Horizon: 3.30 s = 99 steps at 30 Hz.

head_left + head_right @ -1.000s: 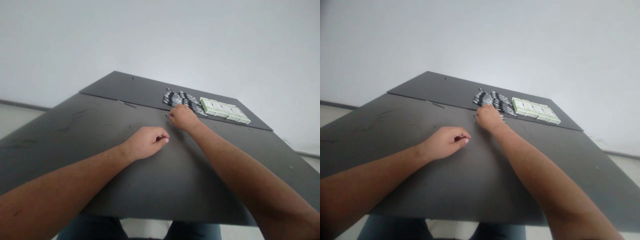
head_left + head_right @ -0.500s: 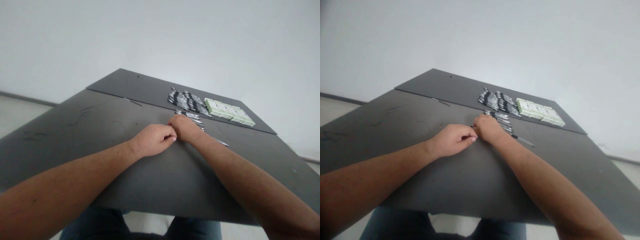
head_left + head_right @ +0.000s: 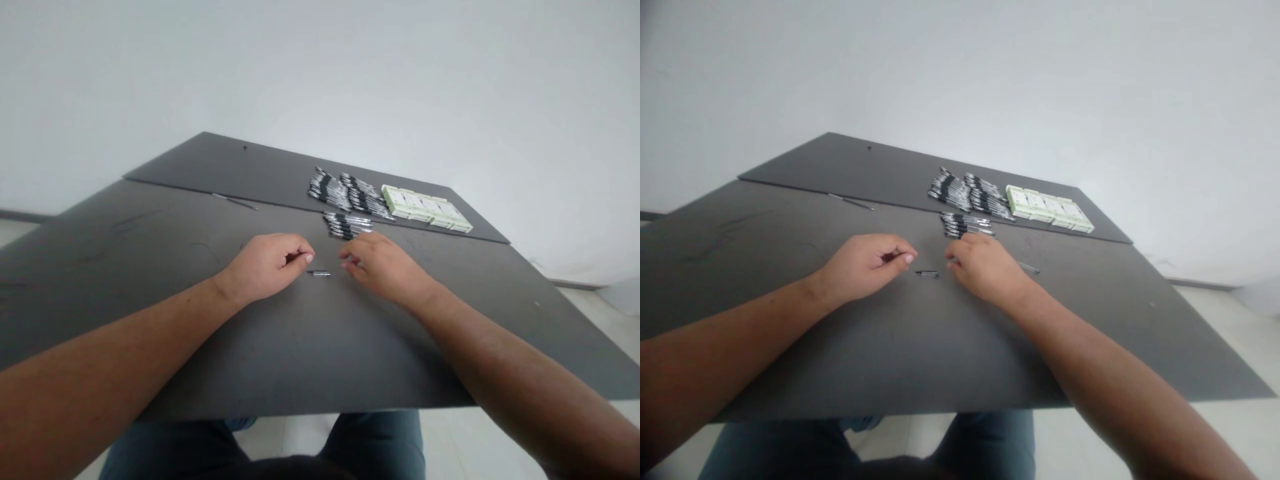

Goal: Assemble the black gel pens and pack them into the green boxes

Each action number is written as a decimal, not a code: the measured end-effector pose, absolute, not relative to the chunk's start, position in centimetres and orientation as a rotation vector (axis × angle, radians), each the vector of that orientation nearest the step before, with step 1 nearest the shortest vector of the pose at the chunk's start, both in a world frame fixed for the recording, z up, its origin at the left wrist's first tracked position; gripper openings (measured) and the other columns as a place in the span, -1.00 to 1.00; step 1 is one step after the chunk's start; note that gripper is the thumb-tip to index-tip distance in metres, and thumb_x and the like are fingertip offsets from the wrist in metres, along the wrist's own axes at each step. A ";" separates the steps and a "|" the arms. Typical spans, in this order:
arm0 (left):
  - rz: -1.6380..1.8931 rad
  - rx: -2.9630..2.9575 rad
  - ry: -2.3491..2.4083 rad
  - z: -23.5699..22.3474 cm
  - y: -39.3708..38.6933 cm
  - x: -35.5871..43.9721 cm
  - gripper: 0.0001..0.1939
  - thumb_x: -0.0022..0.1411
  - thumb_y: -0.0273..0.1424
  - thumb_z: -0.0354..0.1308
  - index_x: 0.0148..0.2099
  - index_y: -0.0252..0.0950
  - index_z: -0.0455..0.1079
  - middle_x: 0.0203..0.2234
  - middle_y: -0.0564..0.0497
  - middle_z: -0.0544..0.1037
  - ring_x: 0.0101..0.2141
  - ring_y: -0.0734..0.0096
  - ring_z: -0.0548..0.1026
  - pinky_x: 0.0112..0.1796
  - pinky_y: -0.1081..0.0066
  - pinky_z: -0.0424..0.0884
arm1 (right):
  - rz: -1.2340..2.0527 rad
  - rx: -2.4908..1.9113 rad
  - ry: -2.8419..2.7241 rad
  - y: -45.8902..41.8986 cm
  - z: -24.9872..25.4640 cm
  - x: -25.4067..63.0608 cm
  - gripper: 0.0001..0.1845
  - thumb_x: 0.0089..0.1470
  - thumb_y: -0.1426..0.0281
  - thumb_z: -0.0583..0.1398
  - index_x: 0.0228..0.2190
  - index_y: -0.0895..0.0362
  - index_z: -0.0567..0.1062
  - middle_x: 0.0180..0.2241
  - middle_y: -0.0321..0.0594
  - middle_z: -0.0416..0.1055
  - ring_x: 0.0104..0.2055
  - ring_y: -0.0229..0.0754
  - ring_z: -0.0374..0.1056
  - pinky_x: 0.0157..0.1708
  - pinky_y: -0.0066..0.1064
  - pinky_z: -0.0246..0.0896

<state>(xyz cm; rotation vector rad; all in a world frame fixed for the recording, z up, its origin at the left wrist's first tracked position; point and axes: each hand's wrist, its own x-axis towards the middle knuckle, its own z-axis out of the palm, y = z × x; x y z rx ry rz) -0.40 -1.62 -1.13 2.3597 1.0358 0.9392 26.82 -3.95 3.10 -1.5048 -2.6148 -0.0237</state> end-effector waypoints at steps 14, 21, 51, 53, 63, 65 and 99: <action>0.838 2.352 1.122 -1.6 -1.0 -0.7 -0.68 0.43 -0.13 0.14 -0.12 -0.18 0.65 -0.25 -0.01 0.79 -0.23 0.21 0.71 -0.19 0.30 0.46 | -0.082 -2.073 -2.298 -2.6 0.6 39.5 -0.71 0.35 0.31 0.27 -0.02 0.12 0.74 -0.10 -0.08 0.73 -0.06 -0.01 0.60 0.00 -0.26 0.43; 0.801 2.354 1.171 -1.7 -0.8 -0.8 -0.66 0.41 -0.11 0.14 -0.12 -0.18 0.66 -0.26 -0.03 0.78 -0.22 0.17 0.71 -0.20 0.31 0.47 | -0.013 -2.029 -2.364 -3.0 -0.5 38.4 -0.77 0.36 0.38 0.29 -0.03 0.13 0.73 -0.06 -0.04 0.71 0.04 0.02 0.57 0.09 -0.24 0.40; 0.671 2.399 1.131 -1.7 -0.5 -0.9 -0.68 0.40 -0.22 0.15 -0.01 -0.21 0.67 -0.20 -0.05 0.78 -0.19 0.17 0.72 -0.11 0.27 0.54 | 0.284 -1.691 -2.272 -2.3 1.5 27.5 -0.83 0.39 0.41 0.24 -0.05 0.11 0.61 -0.19 -0.12 0.66 -0.18 -0.05 0.52 -0.17 -0.30 0.22; 0.593 2.471 1.117 -1.1 -0.5 -1.3 -0.71 0.40 -0.26 0.15 -0.03 -0.21 0.67 -0.20 -0.05 0.78 -0.19 0.18 0.72 -0.11 0.28 0.53 | 0.281 -1.644 -2.222 -2.6 0.5 27.8 -0.84 0.38 0.41 0.23 -0.06 0.11 0.60 -0.18 -0.10 0.66 -0.18 -0.04 0.52 -0.18 -0.29 0.24; 0.170 2.803 1.457 0.2 6.9 -6.6 -0.66 0.44 -0.31 0.10 0.00 -0.22 0.71 -0.08 -0.11 0.79 0.00 0.08 0.72 0.07 0.23 0.56 | 0.294 -1.423 -2.156 -3.1 -1.4 29.7 -0.85 0.34 0.30 0.19 -0.15 0.04 0.56 -0.31 -0.17 0.63 -0.29 -0.05 0.52 -0.26 -0.28 0.25; 0.158 2.803 1.589 0.2 9.5 -8.4 -0.60 0.43 -0.35 0.05 0.04 -0.29 0.71 -0.01 -0.21 0.77 0.08 0.00 0.69 0.16 0.15 0.54 | 0.313 -1.419 -2.149 -3.1 -1.5 29.5 -0.86 0.34 0.30 0.19 -0.16 0.03 0.55 -0.30 -0.17 0.63 -0.28 -0.05 0.53 -0.25 -0.28 0.26; 1.493 1.178 0.789 2.0 -1.2 2.1 -0.76 0.27 -0.37 0.49 -0.20 -0.27 0.47 -0.29 -0.01 0.66 -0.39 0.45 0.60 -0.39 0.45 0.66 | 0.419 -1.340 -2.188 -3.2 -1.2 28.9 -0.75 0.36 0.46 0.19 -0.05 0.09 0.66 -0.13 -0.09 0.68 -0.09 -0.03 0.55 0.00 -0.25 0.39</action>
